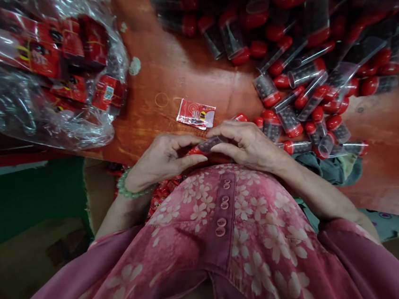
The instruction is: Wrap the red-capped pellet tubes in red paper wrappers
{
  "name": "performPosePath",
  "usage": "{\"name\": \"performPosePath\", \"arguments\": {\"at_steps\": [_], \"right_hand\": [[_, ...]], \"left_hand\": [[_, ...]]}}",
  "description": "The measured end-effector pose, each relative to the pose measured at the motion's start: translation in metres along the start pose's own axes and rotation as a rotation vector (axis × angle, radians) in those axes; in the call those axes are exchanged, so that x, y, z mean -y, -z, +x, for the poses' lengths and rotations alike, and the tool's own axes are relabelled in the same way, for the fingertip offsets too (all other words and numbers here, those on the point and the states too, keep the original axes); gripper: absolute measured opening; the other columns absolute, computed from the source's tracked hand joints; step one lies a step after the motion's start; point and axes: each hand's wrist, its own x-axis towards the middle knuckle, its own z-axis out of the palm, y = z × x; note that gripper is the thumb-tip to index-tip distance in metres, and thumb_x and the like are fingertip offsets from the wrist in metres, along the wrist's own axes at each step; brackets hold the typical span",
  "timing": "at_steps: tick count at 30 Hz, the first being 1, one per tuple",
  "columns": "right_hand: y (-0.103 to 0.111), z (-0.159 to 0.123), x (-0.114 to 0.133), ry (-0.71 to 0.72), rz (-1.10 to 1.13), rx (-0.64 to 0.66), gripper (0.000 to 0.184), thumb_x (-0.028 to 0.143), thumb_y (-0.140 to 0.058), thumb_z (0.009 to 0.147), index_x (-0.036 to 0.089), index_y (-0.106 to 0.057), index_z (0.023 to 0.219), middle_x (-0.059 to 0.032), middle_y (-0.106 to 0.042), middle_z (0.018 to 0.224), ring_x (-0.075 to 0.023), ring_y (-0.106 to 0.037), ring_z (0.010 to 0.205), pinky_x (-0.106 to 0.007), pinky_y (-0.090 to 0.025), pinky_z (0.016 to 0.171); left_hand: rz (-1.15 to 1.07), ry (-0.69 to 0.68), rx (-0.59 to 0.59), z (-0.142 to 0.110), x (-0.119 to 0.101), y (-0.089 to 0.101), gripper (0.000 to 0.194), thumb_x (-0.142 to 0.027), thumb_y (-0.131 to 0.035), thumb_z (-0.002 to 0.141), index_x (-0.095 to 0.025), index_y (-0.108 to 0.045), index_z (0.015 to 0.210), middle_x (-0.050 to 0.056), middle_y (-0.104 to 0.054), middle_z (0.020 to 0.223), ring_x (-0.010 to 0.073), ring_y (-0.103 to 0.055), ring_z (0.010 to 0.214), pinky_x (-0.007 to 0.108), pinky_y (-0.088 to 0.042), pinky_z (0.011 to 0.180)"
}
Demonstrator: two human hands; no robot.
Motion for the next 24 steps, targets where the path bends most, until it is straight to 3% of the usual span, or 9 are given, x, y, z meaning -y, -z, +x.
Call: {"name": "performPosePath", "arguments": {"at_steps": [2,6,11,14,16,17,19,21,24], "right_hand": [[-0.002,0.0,0.002,0.07,-0.065,0.0,0.019,0.038,-0.066,0.096,0.025,-0.077,0.105,-0.0047,-0.078,0.099,-0.0209,-0.069,0.091,-0.036,-0.053,0.086],[-0.004,0.001,0.002,0.088,-0.074,-0.042,0.019,0.036,-0.067,0.095,0.025,-0.077,0.105,-0.0047,-0.079,0.098,-0.0206,-0.071,0.09,-0.035,-0.054,0.084],[-0.008,0.004,-0.002,-0.158,0.196,-0.068,0.02,0.035,-0.078,0.084,0.02,-0.077,0.097,-0.0023,-0.078,0.086,-0.0169,-0.07,0.076,-0.03,-0.056,0.073],[-0.011,0.011,-0.002,-0.329,0.558,-0.157,0.033,0.044,-0.082,0.078,0.02,-0.074,0.099,-0.001,-0.077,0.08,-0.0152,-0.071,0.069,-0.027,-0.058,0.064],[-0.014,0.019,-0.001,-0.352,0.729,-0.276,0.039,0.047,-0.086,0.072,0.021,-0.072,0.097,0.0003,-0.076,0.079,-0.0134,-0.071,0.067,-0.024,-0.057,0.06],[-0.015,0.024,0.0,-0.351,0.782,-0.333,0.041,0.047,-0.089,0.069,0.021,-0.072,0.095,0.0013,-0.075,0.077,-0.0118,-0.069,0.064,-0.022,-0.055,0.057],[-0.017,0.034,0.002,-0.358,0.856,-0.408,0.042,0.046,-0.092,0.063,0.021,-0.072,0.09,0.0035,-0.072,0.072,-0.008,-0.063,0.057,-0.017,-0.048,0.049],[-0.02,0.042,0.005,-0.368,0.9,-0.429,0.044,0.045,-0.094,0.059,0.021,-0.072,0.087,0.0057,-0.069,0.067,-0.005,-0.057,0.05,-0.015,-0.042,0.044],[-0.025,0.047,0.007,-0.37,0.931,-0.407,0.044,0.044,-0.095,0.057,0.021,-0.072,0.086,0.0066,-0.068,0.065,-0.0036,-0.053,0.047,-0.014,-0.042,0.043]], "left_hand": [[0.087,-0.061,0.036,0.0,0.002,0.004,0.027,-0.043,-0.075,0.083,-0.019,-0.078,0.096,0.004,-0.079,0.083,0.0159,-0.068,0.07,0.026,-0.049,0.07],[0.21,-0.15,-0.041,0.001,0.006,0.0,0.026,-0.042,-0.07,0.087,-0.018,-0.077,0.092,0.005,-0.077,0.079,0.016,-0.067,0.069,0.027,-0.048,0.069],[0.054,-0.058,-0.025,0.002,0.01,-0.004,0.025,-0.041,-0.071,0.088,-0.018,-0.078,0.094,0.004,-0.077,0.08,0.0149,-0.067,0.068,0.026,-0.05,0.068],[-0.172,-0.034,-0.32,-0.001,0.013,0.006,0.041,-0.047,-0.081,0.079,-0.021,-0.076,0.111,0.008,-0.079,0.106,0.0199,-0.074,0.095,0.03,-0.056,0.088],[-0.367,-0.084,-0.544,-0.002,0.016,0.009,0.059,-0.056,-0.085,0.071,-0.023,-0.072,0.119,0.009,-0.076,0.118,0.0222,-0.072,0.11,0.033,-0.056,0.097],[-0.471,-0.111,-0.591,-0.002,0.018,0.008,0.065,-0.06,-0.086,0.068,-0.024,-0.071,0.12,0.009,-0.076,0.119,0.0226,-0.072,0.112,0.033,-0.056,0.099],[-0.643,-0.119,-0.557,0.0,0.023,0.0,0.067,-0.062,-0.088,0.063,-0.024,-0.07,0.115,0.008,-0.076,0.113,0.0217,-0.073,0.107,0.034,-0.057,0.098],[-0.731,-0.07,-0.511,0.006,0.027,-0.014,0.055,-0.057,-0.089,0.065,-0.023,-0.071,0.104,0.005,-0.076,0.101,0.0178,-0.074,0.094,0.034,-0.058,0.095],[-0.751,0.025,-0.6,0.018,0.026,-0.033,0.047,-0.062,-0.083,0.071,-0.019,-0.068,0.086,0.001,-0.073,0.08,0.0128,-0.069,0.078,0.03,-0.057,0.085]]}}
